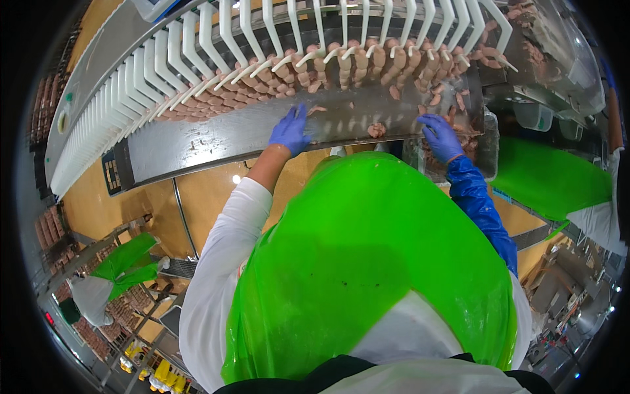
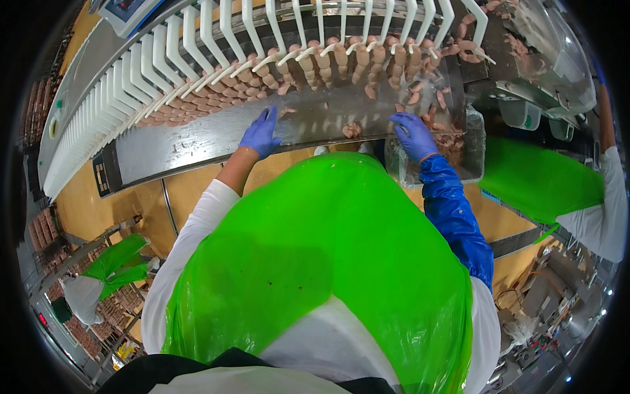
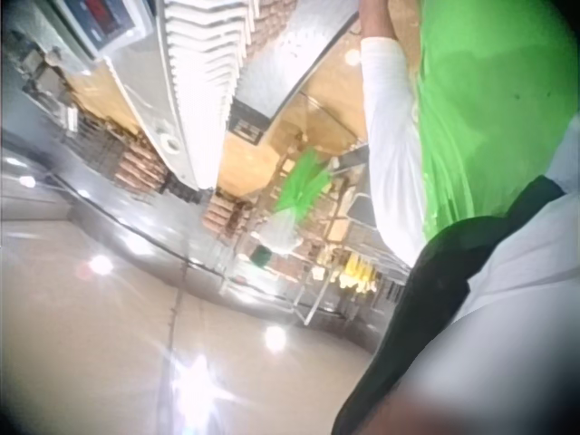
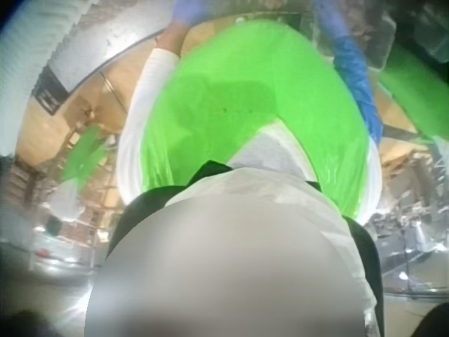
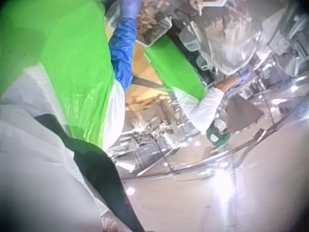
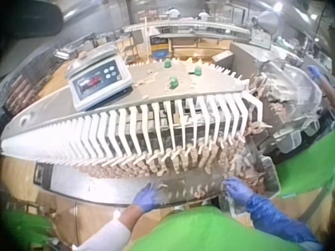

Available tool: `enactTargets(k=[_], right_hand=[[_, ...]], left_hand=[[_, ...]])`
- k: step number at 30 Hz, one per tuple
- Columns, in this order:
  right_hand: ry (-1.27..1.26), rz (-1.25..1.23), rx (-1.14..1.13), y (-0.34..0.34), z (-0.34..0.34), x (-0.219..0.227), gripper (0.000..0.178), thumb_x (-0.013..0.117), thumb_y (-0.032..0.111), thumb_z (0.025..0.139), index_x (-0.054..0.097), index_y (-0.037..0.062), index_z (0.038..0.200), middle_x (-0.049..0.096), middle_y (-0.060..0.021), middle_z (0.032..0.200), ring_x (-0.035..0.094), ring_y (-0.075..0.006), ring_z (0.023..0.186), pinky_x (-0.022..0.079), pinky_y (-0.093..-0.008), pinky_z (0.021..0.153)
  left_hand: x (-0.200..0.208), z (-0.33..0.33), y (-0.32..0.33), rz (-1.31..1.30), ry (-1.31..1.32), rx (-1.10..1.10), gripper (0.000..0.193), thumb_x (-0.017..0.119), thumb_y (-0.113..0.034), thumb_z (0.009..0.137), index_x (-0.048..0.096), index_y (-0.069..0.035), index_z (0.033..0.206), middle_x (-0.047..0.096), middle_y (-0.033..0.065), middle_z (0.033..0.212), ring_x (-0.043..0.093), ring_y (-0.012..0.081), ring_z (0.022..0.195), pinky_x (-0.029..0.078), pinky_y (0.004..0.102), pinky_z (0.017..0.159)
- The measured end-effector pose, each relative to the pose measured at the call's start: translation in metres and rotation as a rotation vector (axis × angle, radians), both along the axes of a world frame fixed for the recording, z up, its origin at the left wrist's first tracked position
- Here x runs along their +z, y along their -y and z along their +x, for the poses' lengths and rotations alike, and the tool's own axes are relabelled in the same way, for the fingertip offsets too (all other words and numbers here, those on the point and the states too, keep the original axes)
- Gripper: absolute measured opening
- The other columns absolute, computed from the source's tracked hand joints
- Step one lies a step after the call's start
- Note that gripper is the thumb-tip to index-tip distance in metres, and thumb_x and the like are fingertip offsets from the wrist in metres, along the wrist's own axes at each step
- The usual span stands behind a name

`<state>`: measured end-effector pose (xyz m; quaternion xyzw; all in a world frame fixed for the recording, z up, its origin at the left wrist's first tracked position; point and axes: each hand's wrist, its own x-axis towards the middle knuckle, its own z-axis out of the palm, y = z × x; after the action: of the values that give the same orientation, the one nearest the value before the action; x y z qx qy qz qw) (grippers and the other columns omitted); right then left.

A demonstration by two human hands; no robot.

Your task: The person stands at a meat processing machine and manually links continuous strands of raw sausage meat into individual links. They use gloved hands to pinch and twist the meat, separating it into uniform segments that hang from a white plastic rack. The person occasionally dips their hands into a water container to clean them before resuming the linking process.

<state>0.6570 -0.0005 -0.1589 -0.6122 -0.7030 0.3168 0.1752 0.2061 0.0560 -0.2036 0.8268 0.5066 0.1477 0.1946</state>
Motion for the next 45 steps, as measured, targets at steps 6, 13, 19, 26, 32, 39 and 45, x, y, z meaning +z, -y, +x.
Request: enactTargets(k=[6, 13, 19, 26, 32, 39, 45], right_hand=[[-0.087, -0.16, -0.033, 0.006, 0.015, -0.019, 0.031, 0.059, 0.017, 0.092, 0.063, 0.0081, 0.121, 0.06, -0.0142, 0.122, 0.057, -0.031, 0.115, 0.046, -0.0369, 0.099], [-0.02, -0.262, -0.015, 0.009, 0.021, -0.014, 0.033, 0.058, 0.025, 0.092, 0.063, 0.0091, 0.12, 0.06, -0.0159, 0.122, 0.058, -0.0338, 0.114, 0.046, -0.0406, 0.098], [0.031, -0.269, 0.088, 0.0, 0.036, -0.025, 0.035, 0.059, 0.027, 0.092, 0.063, 0.0103, 0.122, 0.06, -0.0163, 0.12, 0.058, -0.0347, 0.112, 0.046, -0.0413, 0.099], [0.053, -0.165, 0.021, 0.003, 0.102, -0.041, 0.038, 0.063, 0.026, 0.09, 0.062, 0.0107, 0.124, 0.061, -0.0174, 0.116, 0.06, -0.0338, 0.108, 0.048, -0.0396, 0.094], [-0.29, 0.115, -0.425, -0.033, 0.178, -0.05, 0.046, 0.066, 0.014, 0.088, 0.056, 0.0058, 0.132, 0.061, -0.0122, 0.117, 0.059, -0.0234, 0.111, 0.047, -0.0357, 0.096], [-0.578, 0.349, -0.139, -0.121, 0.146, 0.015, 0.05, 0.066, 0.018, 0.091, 0.05, 0.0023, 0.136, 0.062, -0.0112, 0.118, 0.059, -0.0198, 0.11, 0.046, -0.0329, 0.095], [-0.741, -0.024, 0.015, -0.112, 0.108, -0.011, 0.029, 0.055, 0.024, 0.098, 0.062, 0.0024, 0.116, 0.066, -0.006, 0.099, 0.062, -0.014, 0.092, 0.049, -0.0297, 0.081]], left_hand=[[-0.029, -0.055, -0.008, -0.447, -0.185, 0.424, 0.061, 0.065, -0.035, 0.083, 0.051, -0.001, 0.132, 0.061, 0.0238, 0.123, 0.056, 0.0395, 0.117, 0.047, 0.0448, 0.099], [-0.051, -0.014, -0.014, -0.571, -0.278, 0.617, 0.051, 0.064, -0.036, 0.085, 0.057, -0.005, 0.125, 0.063, 0.022, 0.118, 0.057, 0.0397, 0.114, 0.047, 0.0447, 0.098], [-0.11, 0.097, -0.031, -0.542, 0.035, -0.059, 0.049, 0.061, -0.035, 0.089, 0.059, -0.004, 0.127, 0.062, 0.0219, 0.123, 0.059, 0.0401, 0.112, 0.047, 0.044, 0.097], [-0.058, 0.134, -0.038, -0.477, -0.202, -0.095, 0.051, 0.058, -0.036, 0.093, 0.056, -0.003, 0.131, 0.057, 0.0229, 0.131, 0.054, 0.0394, 0.121, 0.042, 0.0433, 0.104], [-0.091, 0.074, -0.017, -0.593, -0.269, 0.158, 0.056, 0.062, -0.039, 0.088, 0.054, -0.009, 0.135, 0.055, 0.0159, 0.137, 0.053, 0.0346, 0.125, 0.042, 0.0413, 0.105], [-0.018, 0.133, 0.002, -0.599, -0.209, 0.28, 0.05, 0.06, -0.037, 0.091, 0.057, -0.009, 0.132, 0.057, 0.0167, 0.134, 0.054, 0.0331, 0.125, 0.042, 0.0398, 0.106], [-0.006, 0.144, 0.046, -0.541, -0.02, 0.441, 0.05, 0.06, -0.037, 0.092, 0.057, -0.006, 0.131, 0.058, 0.0177, 0.133, 0.055, 0.0347, 0.122, 0.043, 0.0392, 0.104]])
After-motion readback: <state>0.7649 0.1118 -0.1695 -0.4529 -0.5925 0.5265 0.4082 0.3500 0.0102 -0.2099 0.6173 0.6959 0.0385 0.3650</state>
